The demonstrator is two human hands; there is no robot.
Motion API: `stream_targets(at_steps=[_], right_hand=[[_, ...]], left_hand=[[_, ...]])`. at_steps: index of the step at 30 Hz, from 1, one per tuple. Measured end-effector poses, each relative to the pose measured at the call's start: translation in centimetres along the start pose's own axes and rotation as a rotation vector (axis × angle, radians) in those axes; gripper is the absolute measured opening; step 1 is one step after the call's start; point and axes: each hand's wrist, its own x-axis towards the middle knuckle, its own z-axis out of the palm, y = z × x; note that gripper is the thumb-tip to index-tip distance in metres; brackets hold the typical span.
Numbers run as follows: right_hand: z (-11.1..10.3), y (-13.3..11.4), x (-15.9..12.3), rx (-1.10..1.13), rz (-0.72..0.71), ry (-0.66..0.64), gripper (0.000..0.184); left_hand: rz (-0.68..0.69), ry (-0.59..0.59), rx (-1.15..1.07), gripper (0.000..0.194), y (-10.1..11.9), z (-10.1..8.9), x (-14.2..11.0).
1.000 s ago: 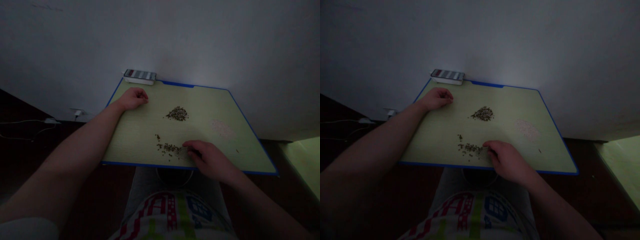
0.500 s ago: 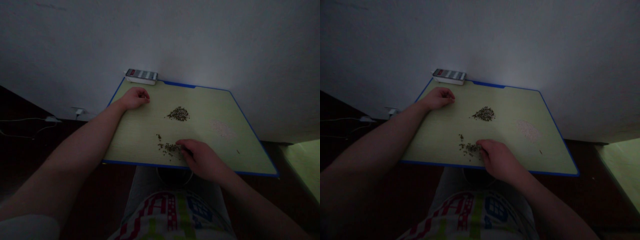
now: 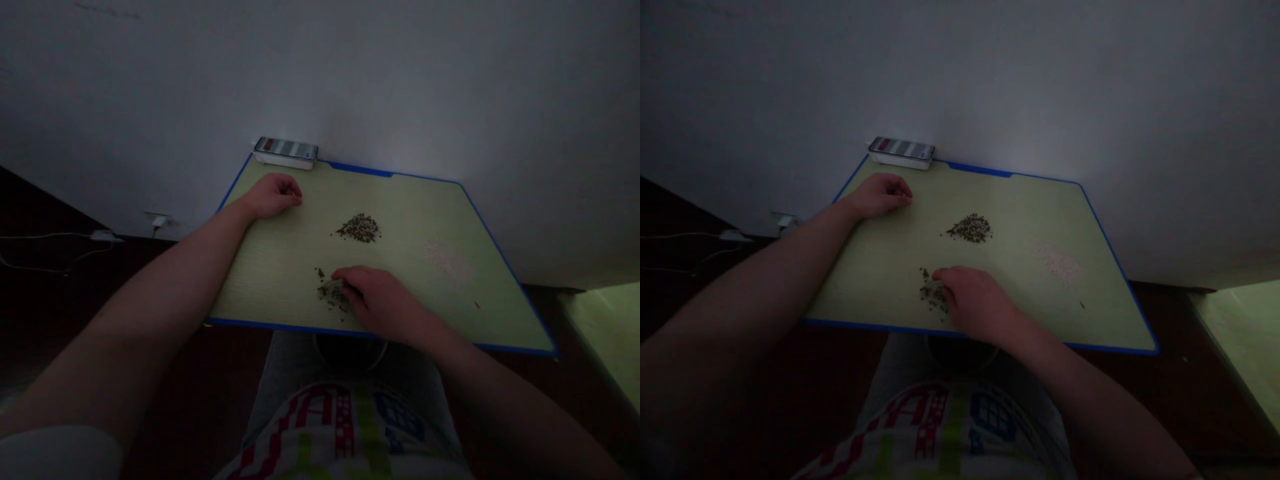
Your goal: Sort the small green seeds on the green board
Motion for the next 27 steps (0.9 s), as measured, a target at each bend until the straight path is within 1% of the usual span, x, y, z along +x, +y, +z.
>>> stream_targets(at_steps=[4,8,11,15,18,24,27], right_hand=[[-0.5,-0.3,0.8,-0.014,-0.047,-0.068,0.036],[-1.0,-0.1,1.1,-0.011,-0.126,-0.154,0.036],[-1.3,-0.1,0.8,0.007,-0.173,-0.196,0.038],[-1.5,0.0,-0.2,0.025,-0.177,-0.219,0.038],[-1.4,0.4,-1.2,0.037,-0.154,-0.203,0.038],[-0.8,1.6,-3.4,0.108,-0.067,-0.1,0.033],[-0.9,2.2,-4.4,0.137,-0.056,-0.075,0.033]], left_hand=[[0.008,-0.002,0.001,0.016,-0.1,0.0,0.1],[0.001,-0.012,-0.008,0.015,0.1,0.0,0.0],[0.0,-0.006,-0.005,0.015,0.2,-0.1,-0.1],[0.008,-0.01,-0.012,0.016,0.0,-0.1,0.0],[0.003,-0.011,-0.008,0.017,-0.3,-0.1,0.1],[0.014,-0.005,-0.004,0.016,-0.3,0.0,0.2],[0.003,-0.002,-0.011,0.015,-0.1,0.0,0.1]])
